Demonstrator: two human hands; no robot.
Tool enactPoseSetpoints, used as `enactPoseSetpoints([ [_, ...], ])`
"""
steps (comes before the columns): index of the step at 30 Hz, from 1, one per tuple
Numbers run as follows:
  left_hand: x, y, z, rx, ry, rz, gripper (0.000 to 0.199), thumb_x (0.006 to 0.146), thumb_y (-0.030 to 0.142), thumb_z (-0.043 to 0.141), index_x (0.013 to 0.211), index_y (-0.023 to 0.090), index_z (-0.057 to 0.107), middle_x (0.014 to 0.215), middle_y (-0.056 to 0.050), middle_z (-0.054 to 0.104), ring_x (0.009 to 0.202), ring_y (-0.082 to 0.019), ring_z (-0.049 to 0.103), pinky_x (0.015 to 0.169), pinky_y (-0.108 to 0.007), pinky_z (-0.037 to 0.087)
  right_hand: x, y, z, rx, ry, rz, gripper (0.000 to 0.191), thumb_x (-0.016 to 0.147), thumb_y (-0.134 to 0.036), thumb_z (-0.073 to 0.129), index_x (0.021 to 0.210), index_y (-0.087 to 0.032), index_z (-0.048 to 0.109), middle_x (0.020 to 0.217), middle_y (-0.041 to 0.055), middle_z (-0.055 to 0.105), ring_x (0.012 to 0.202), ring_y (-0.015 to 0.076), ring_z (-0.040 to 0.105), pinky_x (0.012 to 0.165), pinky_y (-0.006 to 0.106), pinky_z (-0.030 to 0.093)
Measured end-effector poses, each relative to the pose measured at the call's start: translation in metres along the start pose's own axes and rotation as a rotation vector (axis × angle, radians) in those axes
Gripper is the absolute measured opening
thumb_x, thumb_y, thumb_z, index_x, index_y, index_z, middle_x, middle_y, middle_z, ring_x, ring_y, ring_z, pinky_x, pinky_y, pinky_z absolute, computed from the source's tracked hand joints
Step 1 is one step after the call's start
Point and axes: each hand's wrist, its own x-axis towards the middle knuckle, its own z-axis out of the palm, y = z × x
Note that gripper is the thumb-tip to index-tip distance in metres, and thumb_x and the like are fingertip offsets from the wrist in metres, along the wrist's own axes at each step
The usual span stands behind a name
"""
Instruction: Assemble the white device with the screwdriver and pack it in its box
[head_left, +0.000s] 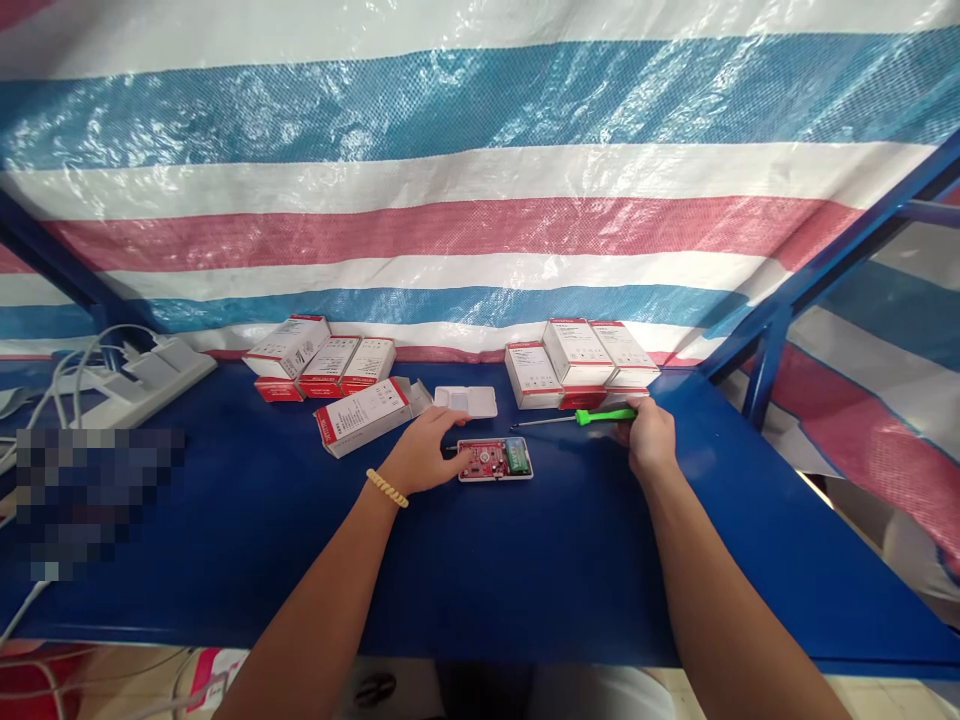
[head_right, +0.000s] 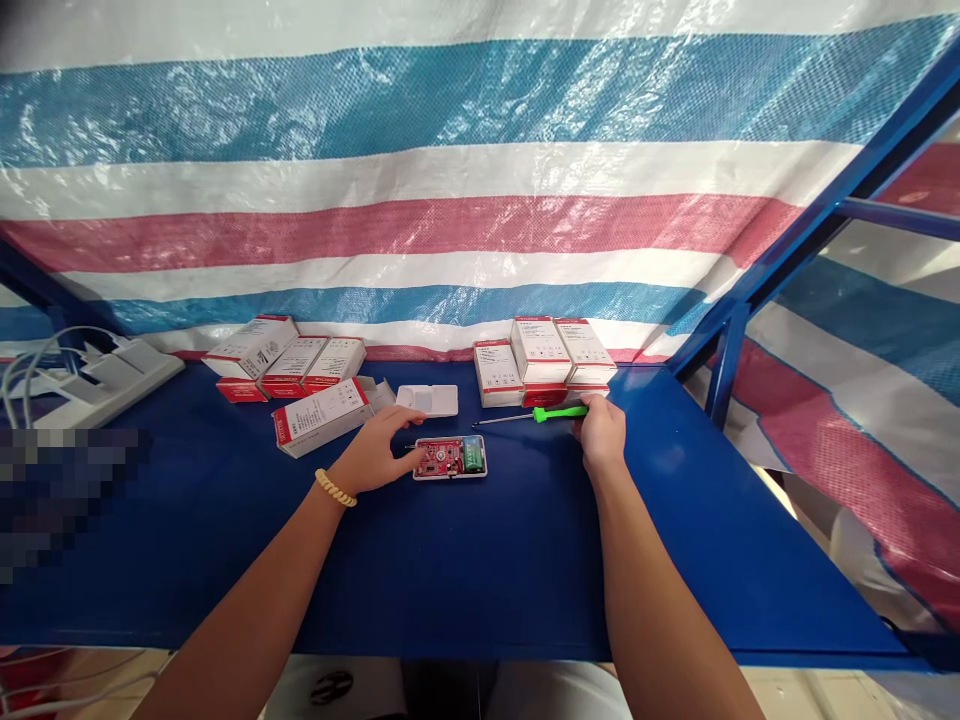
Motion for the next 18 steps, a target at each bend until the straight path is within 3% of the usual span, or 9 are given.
enactPoseSetpoints([
  [6, 0.004, -0.01, 0.012, 0.139, 0.285, -0.086, 0.029, 0.082, 0.013, 0.051, 0.109, 0.017, 0.06, 0.108, -0.008, 0.064, 0.094, -0.02, 0.063, 0.087, -0.035, 0.053, 0.001, 0.001, -0.002, -0.067, -0.007, 0.022, 0.02, 0.068, -0.029, 0.056, 0.056, -0.021, 0.042, 0.037, -0.0076, 0.034, 0.031, 0.0076, 0.032, 0.031, 0.022, 0.026],
  [12, 0.005, -0.019, 0.021, 0.249, 0.288, -0.19, 0.033, 0.081, 0.01, 0.051, 0.112, 0.015, 0.062, 0.116, -0.01, 0.062, 0.099, -0.023, 0.064, 0.09, -0.037, 0.053, 0.006, -0.001, -0.016, -0.43, -0.203, 0.043, 0.023, 0.071, -0.04, 0.059, 0.066, -0.018, 0.056, 0.046, 0.0002, 0.056, 0.034, 0.0103, 0.043, 0.033, 0.022, 0.023],
  [18, 0.006, -0.028, 0.026, 0.305, 0.279, -0.198, 0.024, 0.084, 0.01, 0.051, 0.102, 0.014, 0.067, 0.118, -0.013, 0.06, 0.096, -0.023, 0.064, 0.09, -0.039, 0.053, 0.01, -0.012, -0.037, -0.927, -0.442, -0.215, 0.036, 0.063, -0.05, 0.071, 0.077, -0.018, 0.063, 0.067, 0.0032, 0.067, 0.051, 0.0143, 0.056, 0.049, 0.027, 0.041],
])
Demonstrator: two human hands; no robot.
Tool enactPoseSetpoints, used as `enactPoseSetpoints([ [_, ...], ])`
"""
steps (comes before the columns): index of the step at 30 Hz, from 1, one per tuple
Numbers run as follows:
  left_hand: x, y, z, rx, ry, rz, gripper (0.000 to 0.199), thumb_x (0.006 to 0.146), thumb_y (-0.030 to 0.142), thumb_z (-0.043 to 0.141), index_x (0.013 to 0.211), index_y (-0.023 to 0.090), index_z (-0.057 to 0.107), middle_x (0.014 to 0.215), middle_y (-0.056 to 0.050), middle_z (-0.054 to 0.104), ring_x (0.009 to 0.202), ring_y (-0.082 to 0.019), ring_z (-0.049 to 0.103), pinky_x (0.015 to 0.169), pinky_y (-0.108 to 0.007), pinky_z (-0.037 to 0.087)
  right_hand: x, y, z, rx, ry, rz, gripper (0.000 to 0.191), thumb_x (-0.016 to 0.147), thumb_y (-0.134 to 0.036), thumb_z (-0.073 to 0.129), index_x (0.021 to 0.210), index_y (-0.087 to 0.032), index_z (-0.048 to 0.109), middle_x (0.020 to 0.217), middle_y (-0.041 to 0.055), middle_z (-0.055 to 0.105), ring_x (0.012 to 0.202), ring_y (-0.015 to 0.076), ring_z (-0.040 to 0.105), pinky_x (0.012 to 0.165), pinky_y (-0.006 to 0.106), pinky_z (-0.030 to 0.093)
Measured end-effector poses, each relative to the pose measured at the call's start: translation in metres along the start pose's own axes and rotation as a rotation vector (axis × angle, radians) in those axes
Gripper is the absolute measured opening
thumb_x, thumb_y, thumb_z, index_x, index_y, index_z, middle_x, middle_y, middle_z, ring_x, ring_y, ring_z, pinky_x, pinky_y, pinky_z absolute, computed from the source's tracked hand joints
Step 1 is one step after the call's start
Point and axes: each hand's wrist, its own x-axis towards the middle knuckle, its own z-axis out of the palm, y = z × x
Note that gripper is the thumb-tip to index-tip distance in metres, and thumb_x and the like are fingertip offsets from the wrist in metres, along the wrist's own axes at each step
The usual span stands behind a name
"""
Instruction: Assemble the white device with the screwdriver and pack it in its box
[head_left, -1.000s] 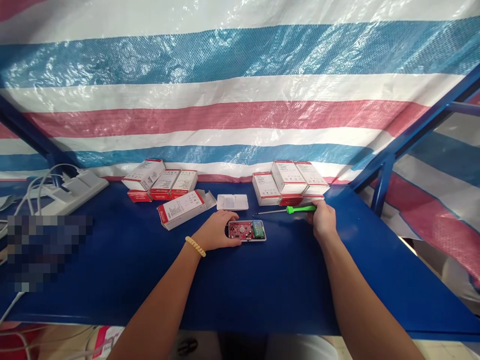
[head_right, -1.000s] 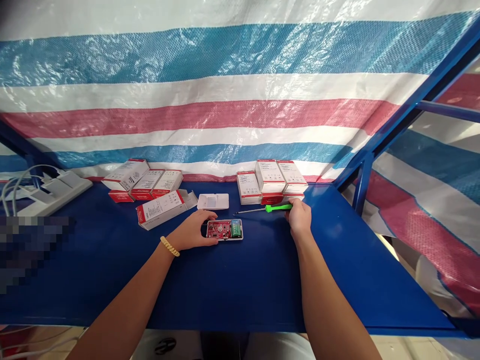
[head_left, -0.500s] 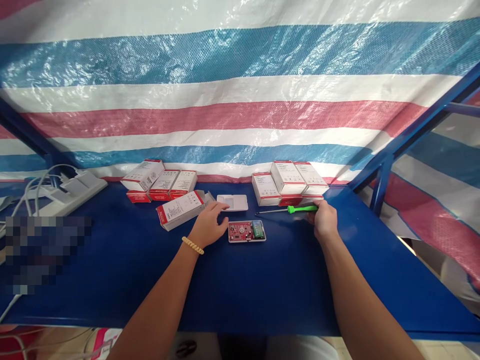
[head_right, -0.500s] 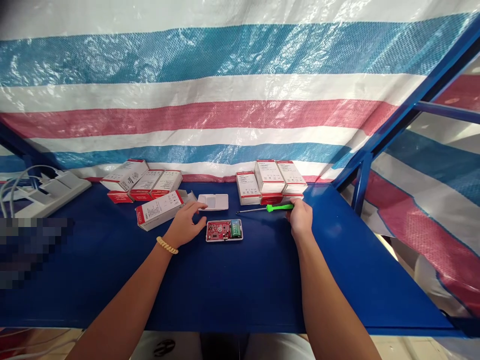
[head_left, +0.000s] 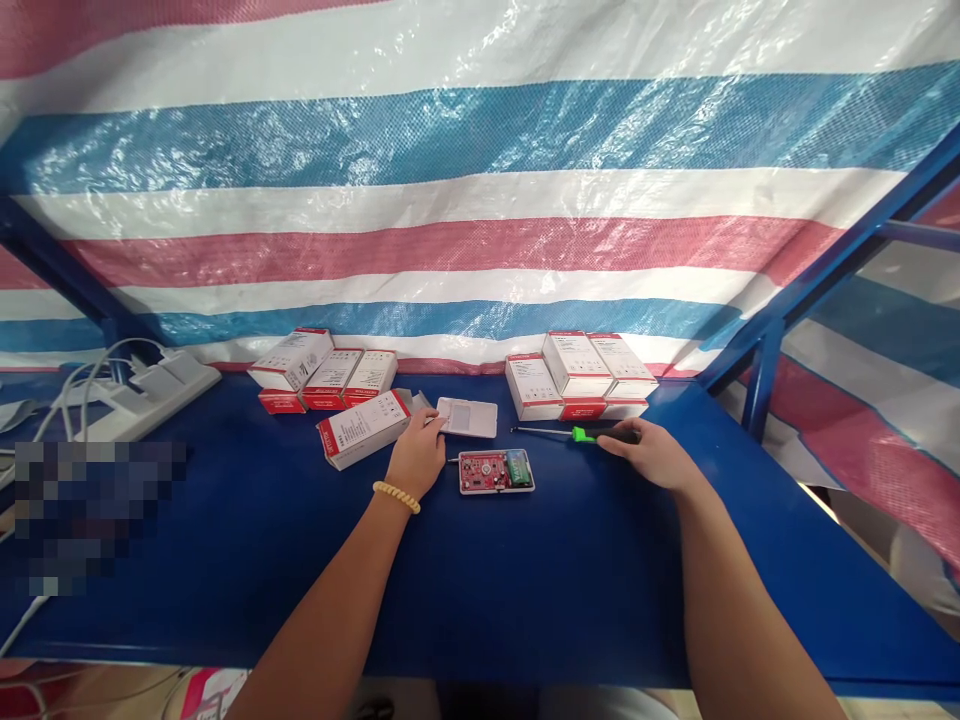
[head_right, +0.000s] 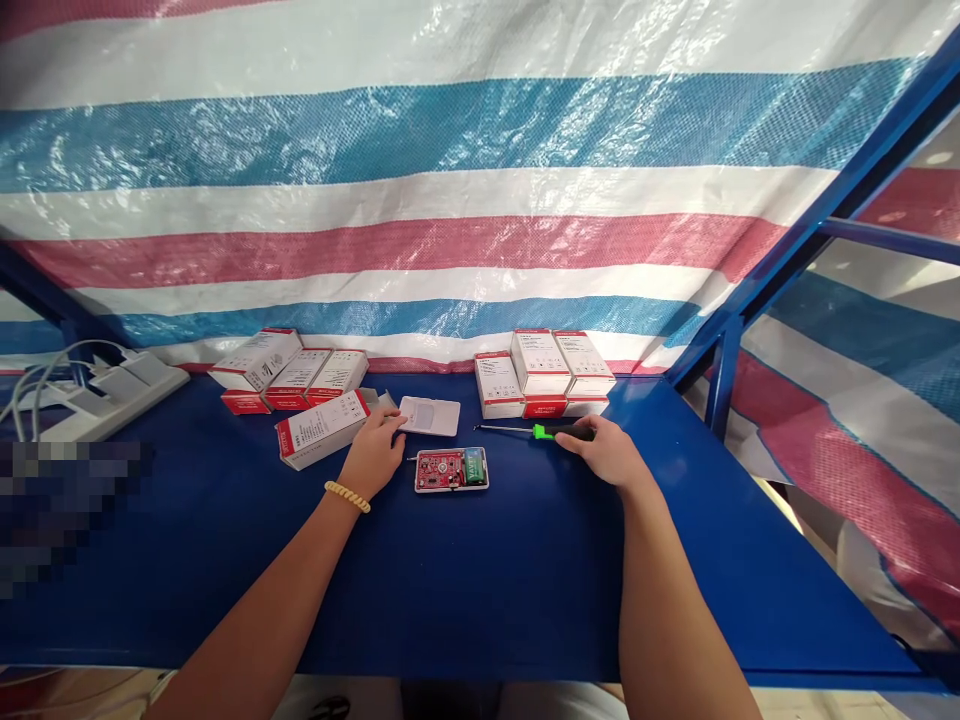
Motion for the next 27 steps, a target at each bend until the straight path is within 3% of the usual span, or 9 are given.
enactPoseSetpoints([
  [4, 0.001, 0.0, 0.002, -0.012, -0.002, -0.001, 0.016, 0.088, 0.017, 0.051, 0.087, 0.017, 0.066, 0.115, -0.011, 0.061, 0.089, -0.022, 0.065, 0.081, -0.037, 0.055, 0.004, 0.008, -0.003, -0.233, 0.021, -0.079, 0.033, 0.062, -0.046, 0.073, 0.082, -0.021, 0.066, 0.083, 0.0055, 0.07, 0.077, 0.0232, 0.065, 0.066, 0.033, 0.049],
  [7, 0.003, 0.004, -0.002, -0.068, 0.029, 0.004, 0.013, 0.09, 0.018, 0.05, 0.09, 0.018, 0.063, 0.116, -0.01, 0.062, 0.095, -0.023, 0.064, 0.079, -0.035, 0.054, 0.009, 0.012, 0.0, -0.318, 0.055, -0.108, 0.036, 0.063, -0.049, 0.071, 0.086, -0.02, 0.068, 0.088, 0.0085, 0.07, 0.085, 0.0267, 0.066, 0.07, 0.037, 0.051],
  [10, 0.004, 0.011, -0.009, -0.209, 0.111, -0.015, 0.013, 0.092, 0.021, 0.046, 0.096, 0.019, 0.059, 0.112, -0.009, 0.065, 0.095, -0.022, 0.064, 0.079, -0.034, 0.051, 0.007, 0.006, 0.012, -0.346, 0.251, -0.25, 0.041, 0.067, -0.052, 0.069, 0.092, -0.019, 0.069, 0.093, 0.0111, 0.069, 0.096, 0.0312, 0.063, 0.083, 0.046, 0.05],
  [13, 0.004, 0.02, -0.021, -0.435, 0.132, -0.112, 0.018, 0.093, 0.03, 0.045, 0.098, 0.018, 0.058, 0.081, -0.004, 0.067, 0.07, -0.017, 0.062, 0.066, -0.03, 0.048, -0.007, -0.017, 0.032, -0.204, 0.466, -0.483, 0.041, 0.076, -0.046, 0.064, 0.106, -0.018, 0.065, 0.105, 0.0134, 0.067, 0.106, 0.0315, 0.059, 0.092, 0.05, 0.048],
  [16, 0.004, 0.029, -0.03, -0.744, 0.032, -0.205, 0.028, 0.092, 0.04, 0.045, 0.097, 0.018, 0.061, 0.061, 0.002, 0.055, 0.052, -0.012, 0.05, 0.051, -0.024, 0.04, -0.027, -0.048, 0.057, -0.095, 0.439, -0.747, 0.052, 0.081, -0.039, 0.064, 0.128, -0.018, 0.053, 0.117, 0.0143, 0.063, 0.11, 0.0301, 0.058, 0.093, 0.048, 0.05],
  [18, 0.004, 0.034, -0.034, -0.912, -0.09, -0.256, 0.034, 0.089, 0.047, 0.049, 0.093, 0.016, 0.064, 0.056, 0.003, 0.05, 0.047, -0.01, 0.044, 0.046, -0.023, 0.035, -0.04, -0.065, 0.07, -0.071, 0.384, -0.905, 0.066, 0.08, -0.037, 0.066, 0.139, -0.02, 0.043, 0.131, 0.0164, 0.056, 0.122, 0.033, 0.051, 0.099, 0.051, 0.045],
  [20, 0.003, 0.039, -0.033, -1.029, -0.209, -0.29, 0.039, 0.085, 0.052, 0.054, 0.091, 0.015, 0.066, 0.056, 0.003, 0.05, 0.046, -0.008, 0.042, 0.045, -0.022, 0.034, -0.048, -0.075, 0.078, -0.08, 0.278, -1.031, 0.069, 0.081, -0.037, 0.066, 0.143, -0.022, 0.039, 0.142, 0.0164, 0.047, 0.129, 0.035, 0.045, 0.104, 0.055, 0.04],
  [24, 0.004, 0.044, -0.027, -1.131, -0.345, -0.345, 0.046, 0.081, 0.057, 0.057, 0.091, 0.014, 0.067, 0.059, 0.002, 0.053, 0.046, -0.007, 0.041, 0.045, -0.022, 0.034, -0.053, -0.077, 0.079, -0.048, 0.056, -1.008, 0.06, 0.082, -0.039, 0.066, 0.138, -0.027, 0.047, 0.137, 0.0136, 0.052, 0.125, 0.0334, 0.05, 0.103, 0.051, 0.042],
  [27, 0.004, 0.042, -0.025, -1.032, -0.326, -0.34, 0.047, 0.084, 0.056, 0.053, 0.099, 0.014, 0.066, 0.069, -0.001, 0.062, 0.055, -0.011, 0.051, 0.052, -0.025, 0.043, -0.049, -0.072, 0.075, -0.007, 0.036, -0.886, 0.065, 0.073, -0.05, 0.073, 0.132, -0.027, 0.054, 0.126, 0.0128, 0.057, 0.118, 0.0342, 0.053, 0.1, 0.051, 0.045],
])
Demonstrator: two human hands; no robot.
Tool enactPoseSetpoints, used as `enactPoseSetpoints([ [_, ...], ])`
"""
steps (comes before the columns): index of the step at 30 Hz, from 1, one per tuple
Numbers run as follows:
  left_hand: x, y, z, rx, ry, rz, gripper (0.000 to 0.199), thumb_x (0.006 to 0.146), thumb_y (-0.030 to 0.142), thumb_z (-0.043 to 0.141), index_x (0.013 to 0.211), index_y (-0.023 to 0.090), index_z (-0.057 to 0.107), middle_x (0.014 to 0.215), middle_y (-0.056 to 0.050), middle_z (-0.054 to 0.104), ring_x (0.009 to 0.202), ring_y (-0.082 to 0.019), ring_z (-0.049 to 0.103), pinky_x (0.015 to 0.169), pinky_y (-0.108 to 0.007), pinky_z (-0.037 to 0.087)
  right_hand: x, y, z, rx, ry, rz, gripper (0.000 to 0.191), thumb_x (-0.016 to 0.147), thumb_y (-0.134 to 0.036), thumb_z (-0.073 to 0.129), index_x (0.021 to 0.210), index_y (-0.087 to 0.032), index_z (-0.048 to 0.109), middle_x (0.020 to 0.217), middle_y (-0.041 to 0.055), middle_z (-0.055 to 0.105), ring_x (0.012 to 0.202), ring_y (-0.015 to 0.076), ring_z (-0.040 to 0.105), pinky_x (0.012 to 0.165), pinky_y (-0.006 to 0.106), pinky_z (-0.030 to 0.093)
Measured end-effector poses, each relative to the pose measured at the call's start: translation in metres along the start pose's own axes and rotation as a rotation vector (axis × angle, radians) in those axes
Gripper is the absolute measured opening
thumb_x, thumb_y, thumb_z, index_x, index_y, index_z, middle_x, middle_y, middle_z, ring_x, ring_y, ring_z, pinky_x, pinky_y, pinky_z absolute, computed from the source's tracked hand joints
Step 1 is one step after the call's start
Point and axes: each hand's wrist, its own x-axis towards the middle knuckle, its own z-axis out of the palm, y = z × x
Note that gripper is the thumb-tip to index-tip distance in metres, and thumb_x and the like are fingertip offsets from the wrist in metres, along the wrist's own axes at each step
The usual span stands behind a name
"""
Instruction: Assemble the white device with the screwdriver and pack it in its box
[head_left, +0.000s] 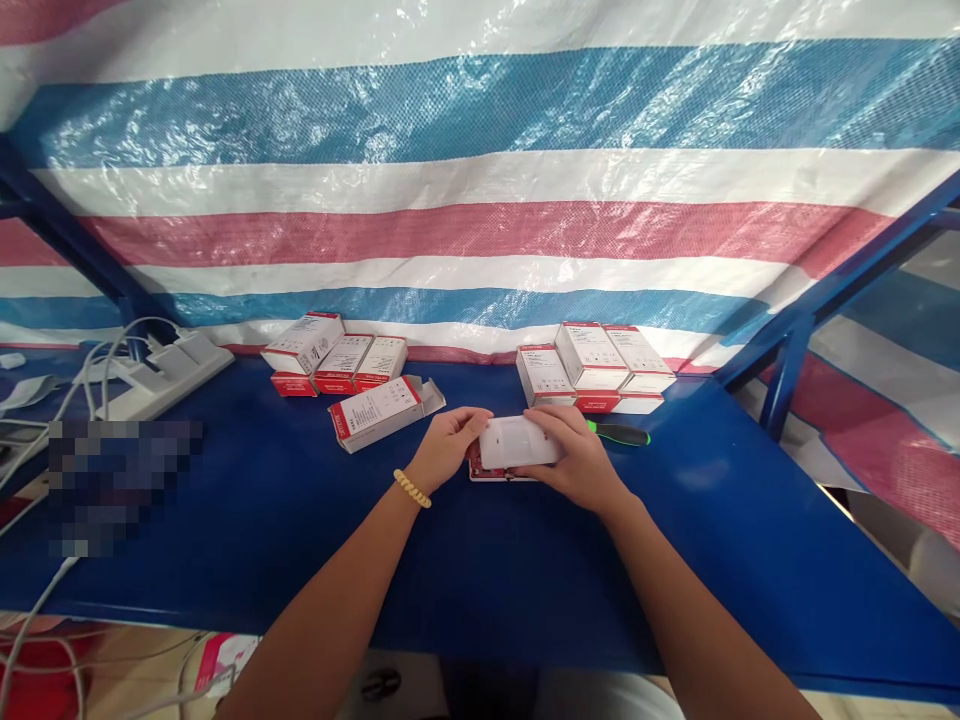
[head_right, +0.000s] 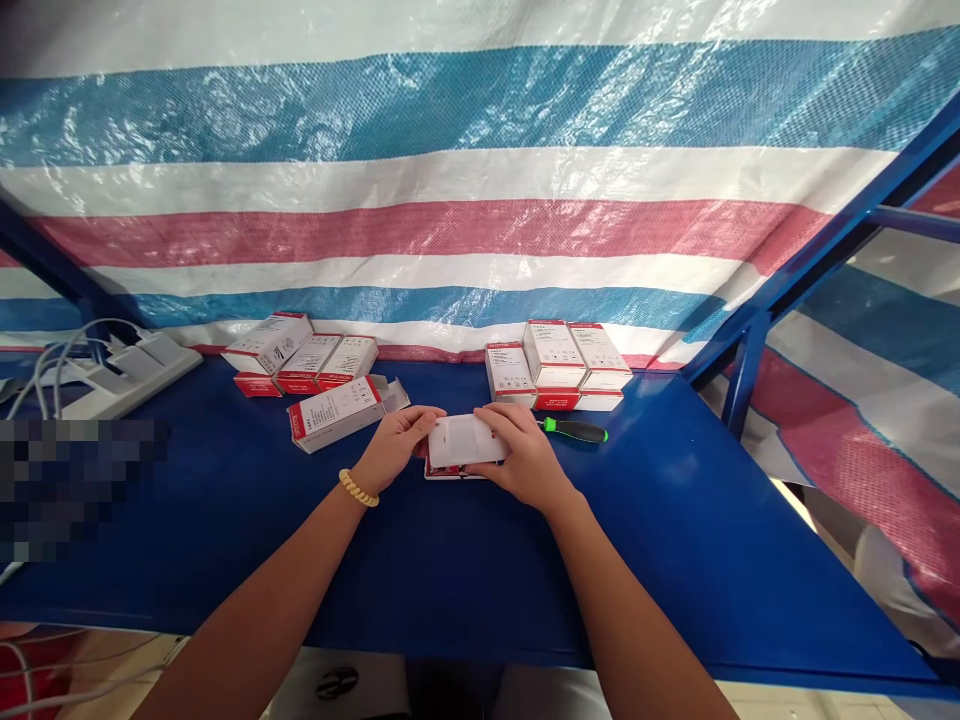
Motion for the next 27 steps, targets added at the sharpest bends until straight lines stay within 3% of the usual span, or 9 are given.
enactPoseSetpoints([
  [4, -0.004, 0.0, -0.017, 0.479, 0.057, 0.227, 0.046, 0.082, 0.044, 0.059, 0.121, 0.018, 0.059, 0.101, -0.007, 0.068, 0.087, -0.02, 0.062, 0.078, -0.035, 0.051, -0.001, 0.006, -0.001, 0.03, 0.038, 0.167, 0.066, 0.072, -0.054, 0.073, 0.128, -0.026, 0.054, 0.123, 0.0128, 0.056, 0.116, 0.034, 0.053, 0.1, 0.053, 0.044],
  [6, -0.006, 0.0, -0.028, 0.667, -0.049, 0.306, 0.064, 0.074, 0.041, 0.069, 0.132, 0.018, 0.051, 0.112, -0.008, 0.066, 0.105, -0.025, 0.059, 0.093, -0.041, 0.048, -0.001, 0.006, 0.0, 0.062, -0.02, 0.192, 0.063, 0.074, -0.052, 0.071, 0.128, -0.025, 0.053, 0.124, 0.0128, 0.054, 0.117, 0.0332, 0.051, 0.101, 0.052, 0.044],
  [10, -0.008, -0.005, -0.038, 0.825, -0.241, 0.23, 0.103, 0.059, 0.045, 0.081, 0.146, 0.017, 0.034, 0.127, -0.014, 0.058, 0.121, -0.034, 0.051, 0.103, -0.05, 0.04, -0.003, 0.001, 0.007, 0.122, -0.125, 0.169, 0.063, 0.076, -0.049, 0.07, 0.131, -0.025, 0.05, 0.128, 0.0128, 0.049, 0.121, 0.0319, 0.049, 0.103, 0.051, 0.042],
  [13, -0.005, -0.011, -0.034, 0.852, -0.264, 0.199, 0.111, 0.055, 0.042, 0.083, 0.148, 0.016, 0.029, 0.128, -0.016, 0.057, 0.125, -0.036, 0.047, 0.105, -0.053, 0.036, -0.004, -0.003, 0.013, 0.144, -0.18, 0.149, 0.063, 0.079, -0.048, 0.068, 0.133, -0.025, 0.048, 0.129, 0.013, 0.048, 0.123, 0.0312, 0.047, 0.105, 0.051, 0.041],
  [16, -0.003, -0.012, -0.03, 0.805, -0.267, 0.215, 0.109, 0.059, 0.035, 0.08, 0.15, 0.017, 0.023, 0.12, -0.012, 0.061, 0.119, -0.033, 0.051, 0.104, -0.051, 0.036, -0.004, -0.005, 0.016, 0.15, -0.216, 0.142, 0.061, 0.08, -0.047, 0.067, 0.134, -0.025, 0.048, 0.129, 0.013, 0.048, 0.124, 0.0307, 0.046, 0.105, 0.05, 0.041],
  [27, -0.008, -0.006, -0.028, 0.64, -0.1, 0.356, 0.103, 0.064, 0.03, 0.074, 0.15, 0.021, 0.019, 0.117, -0.007, 0.061, 0.11, -0.026, 0.057, 0.104, -0.045, 0.039, -0.002, 0.003, 0.012, 0.267, -0.238, 0.216, 0.059, 0.072, -0.04, 0.076, 0.123, -0.024, 0.051, 0.121, 0.0095, 0.058, 0.109, 0.028, 0.058, 0.093, 0.046, 0.049],
])
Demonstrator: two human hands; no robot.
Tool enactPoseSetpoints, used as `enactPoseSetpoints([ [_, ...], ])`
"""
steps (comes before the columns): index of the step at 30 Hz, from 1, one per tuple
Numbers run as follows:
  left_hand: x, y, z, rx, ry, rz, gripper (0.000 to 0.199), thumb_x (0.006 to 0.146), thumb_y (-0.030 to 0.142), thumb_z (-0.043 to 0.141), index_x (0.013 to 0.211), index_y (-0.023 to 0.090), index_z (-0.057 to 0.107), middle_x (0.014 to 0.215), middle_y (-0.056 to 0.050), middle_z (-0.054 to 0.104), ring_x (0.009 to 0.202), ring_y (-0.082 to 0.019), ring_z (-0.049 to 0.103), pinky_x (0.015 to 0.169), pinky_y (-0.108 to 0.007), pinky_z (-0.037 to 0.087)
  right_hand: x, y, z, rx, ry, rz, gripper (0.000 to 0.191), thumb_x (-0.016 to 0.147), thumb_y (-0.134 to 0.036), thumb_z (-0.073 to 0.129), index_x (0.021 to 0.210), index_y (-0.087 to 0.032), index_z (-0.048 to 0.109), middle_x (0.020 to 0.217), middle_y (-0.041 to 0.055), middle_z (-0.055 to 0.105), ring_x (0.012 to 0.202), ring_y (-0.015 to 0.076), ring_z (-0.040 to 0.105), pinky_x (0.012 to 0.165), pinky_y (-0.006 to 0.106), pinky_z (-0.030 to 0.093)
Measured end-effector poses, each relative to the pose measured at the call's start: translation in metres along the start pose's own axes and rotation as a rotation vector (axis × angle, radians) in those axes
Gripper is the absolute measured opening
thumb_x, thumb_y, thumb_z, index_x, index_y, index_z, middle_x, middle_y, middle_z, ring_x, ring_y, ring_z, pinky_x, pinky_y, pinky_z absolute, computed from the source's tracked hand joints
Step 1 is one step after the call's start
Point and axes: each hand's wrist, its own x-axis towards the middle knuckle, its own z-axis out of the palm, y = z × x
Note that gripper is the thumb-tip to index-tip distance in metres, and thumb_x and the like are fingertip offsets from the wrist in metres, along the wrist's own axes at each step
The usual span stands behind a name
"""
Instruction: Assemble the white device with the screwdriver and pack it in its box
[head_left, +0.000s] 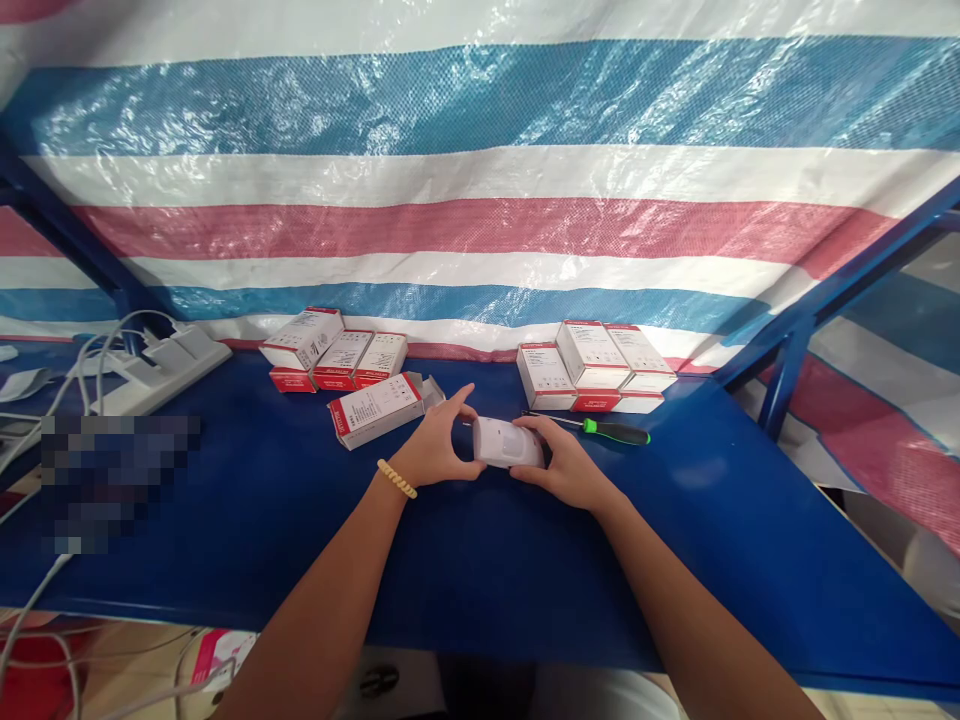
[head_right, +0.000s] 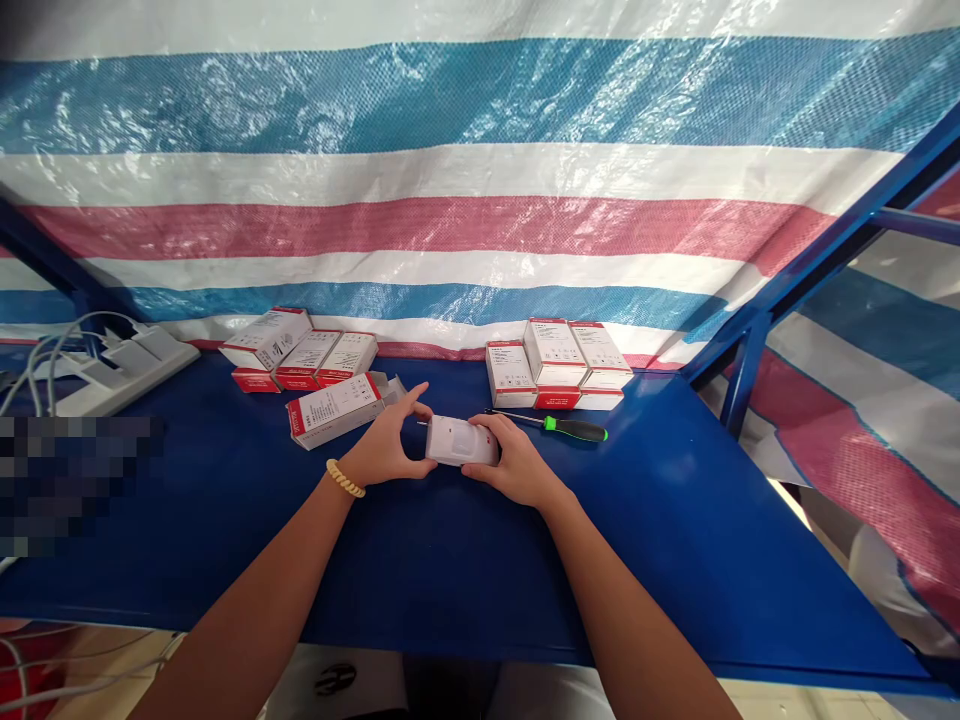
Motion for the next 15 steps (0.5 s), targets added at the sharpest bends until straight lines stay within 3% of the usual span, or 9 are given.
enactPoseSetpoints([
  [12, 0.0002, 0.0062, 0.005, -0.039, 0.127, 0.055, 0.09, 0.059, 0.029, 0.075, 0.14, 0.019, 0.037, 0.108, -0.006, 0.061, 0.099, -0.023, 0.059, 0.093, -0.04, 0.049, 0.0015, -0.0049, -0.0054, 0.097, -0.044, 0.076, 0.061, 0.07, -0.04, 0.078, 0.123, -0.022, 0.053, 0.117, 0.0081, 0.063, 0.101, 0.0264, 0.062, 0.088, 0.043, 0.051],
  [15, 0.0013, 0.0071, 0.0048, -0.031, 0.137, 0.1, 0.078, 0.059, 0.028, 0.075, 0.132, 0.021, 0.049, 0.108, -0.006, 0.062, 0.098, -0.023, 0.059, 0.091, -0.039, 0.05, 0.0015, -0.0016, -0.0055, 0.101, -0.068, 0.08, 0.063, 0.069, -0.041, 0.078, 0.124, -0.023, 0.054, 0.119, 0.0078, 0.063, 0.104, 0.0275, 0.062, 0.091, 0.046, 0.05],
])
